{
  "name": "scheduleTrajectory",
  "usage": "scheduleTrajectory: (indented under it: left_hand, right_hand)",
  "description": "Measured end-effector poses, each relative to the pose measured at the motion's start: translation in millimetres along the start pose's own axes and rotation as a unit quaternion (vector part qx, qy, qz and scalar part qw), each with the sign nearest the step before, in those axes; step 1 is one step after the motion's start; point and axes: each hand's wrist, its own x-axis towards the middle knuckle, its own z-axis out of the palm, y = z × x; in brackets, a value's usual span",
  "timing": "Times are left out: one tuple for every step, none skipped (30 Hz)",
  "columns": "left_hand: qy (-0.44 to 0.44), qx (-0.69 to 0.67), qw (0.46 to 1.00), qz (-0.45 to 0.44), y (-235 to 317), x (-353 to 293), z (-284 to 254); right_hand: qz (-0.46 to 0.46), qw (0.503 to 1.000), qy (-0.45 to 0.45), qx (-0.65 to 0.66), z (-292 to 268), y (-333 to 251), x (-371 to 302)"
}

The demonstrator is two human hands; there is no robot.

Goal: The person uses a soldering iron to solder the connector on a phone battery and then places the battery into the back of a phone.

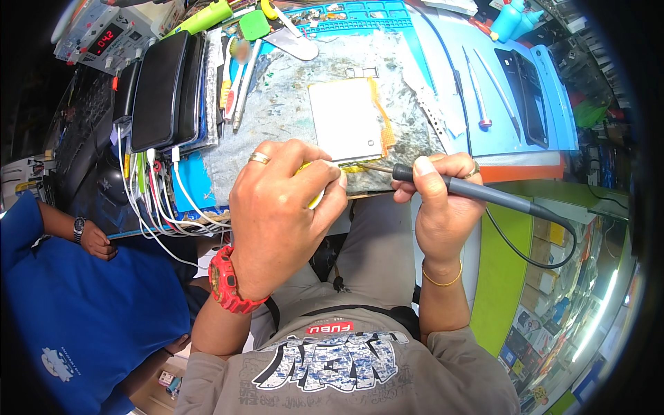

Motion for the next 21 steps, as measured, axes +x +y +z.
scheduleTrajectory:
  left_hand:
    - [0.0, -0.001, 1.0, 0.0, 0.0, -0.1, 0.1]
    - [-0.001, -0.001, 1.0, -0.002, 0.3, -0.1, -0.2]
    - [-0.003, 0.0, 1.0, -0.003, 0.6, 0.1, -0.7]
    - [-0.004, 0.0, 1.0, -0.004, 0.8, 0.4, -1.1]
    - [-0.004, 0.001, 1.0, -0.004, 0.9, 0.6, -1.1]
    - [-0.005, 0.002, 1.0, -0.004, 1.1, 0.8, -1.1]
    - [-0.005, 0.003, 1.0, -0.005, 1.4, 1.0, -1.0]
    - [-0.005, 0.002, 1.0, -0.005, 1.7, 1.1, -1.0]
    - [-0.004, 0.002, 1.0, -0.006, 2.0, 1.2, -0.9]
    - [-0.004, 0.002, 1.0, -0.007, 2.3, 1.3, -0.9]
    - [-0.004, 0.002, 1.0, -0.007, 2.5, 1.5, -1.1]
    - [-0.005, 0.003, 1.0, -0.008, 2.8, 1.7, -1.2]
    - [-0.005, 0.004, 1.0, -0.008, 2.9, 1.7, -1.3]
    - [-0.006, 0.003, 1.0, -0.008, 2.9, 1.7, -1.2]
    - [-0.006, 0.003, 1.0, -0.009, 2.7, 1.6, -1.2]
    - [-0.007, 0.003, 1.0, -0.01, 2.6, 1.6, -1.3]
    - [-0.007, 0.003, 1.0, -0.01, 2.5, 1.7, -1.3]
    - [-0.008, 0.004, 1.0, -0.009, 2.4, 1.8, -1.4]
    - [-0.009, 0.005, 1.0, -0.009, 2.4, 2.0, -1.4]
    - [-0.009, 0.006, 1.0, -0.008, 2.3, 2.1, -1.4]
    - [-0.009, 0.006, 1.0, -0.008, 2.4, 2.2, -1.5]
  right_hand:
    - [-0.001, 1.0, 0.0, 0.001, 0.0, 0.2, -0.1]
    - [-0.002, 1.0, -0.002, -0.001, -0.4, 0.7, 0.0]
    - [-0.003, 1.0, -0.004, -0.003, -0.9, 1.2, 0.3]
    - [-0.004, 1.0, -0.005, -0.005, -1.3, 1.5, 0.4]
    - [-0.004, 1.0, -0.005, -0.004, -1.4, 1.5, 0.3]
    - [-0.003, 1.0, -0.005, -0.004, -1.5, 1.3, 0.2]
    - [-0.002, 1.0, -0.005, -0.003, -1.4, 1.1, 0.2]
    - [-0.002, 1.0, -0.005, -0.003, -1.4, 1.0, 0.3]
    - [-0.002, 1.0, -0.005, -0.002, -1.4, 0.8, 0.4]
    - [-0.002, 1.0, -0.005, -0.002, -1.4, 0.7, 0.5]
    - [-0.001, 1.0, 0.001, 0.011, -0.9, 1.2, 0.6]
    - [0.0, 1.0, 0.007, 0.024, 0.0, 1.9, 0.7]
    - [0.001, 0.999, 0.013, 0.038, 0.5, 2.4, 0.8]
    - [0.001, 1.0, 0.007, 0.026, -0.1, 2.3, 0.7]
    - [0.001, 1.0, 0.002, 0.013, -1.0, 2.1, 0.6]
    - [0.001, 1.0, -0.004, 0.001, -1.5, 1.9, 0.5]
    - [0.001, 1.0, -0.004, 0.001, -1.5, 1.6, 0.5]
    - [0.001, 1.0, -0.004, 0.001, -1.4, 1.3, 0.6]
    - [0.001, 1.0, -0.004, 0.001, -1.3, 1.1, 0.6]
    - [0.001, 1.0, -0.003, 0.001, -1.3, 1.0, 0.6]
    - [0.001, 1.0, -0.003, 0.002, -1.3, 0.8, 0.6]
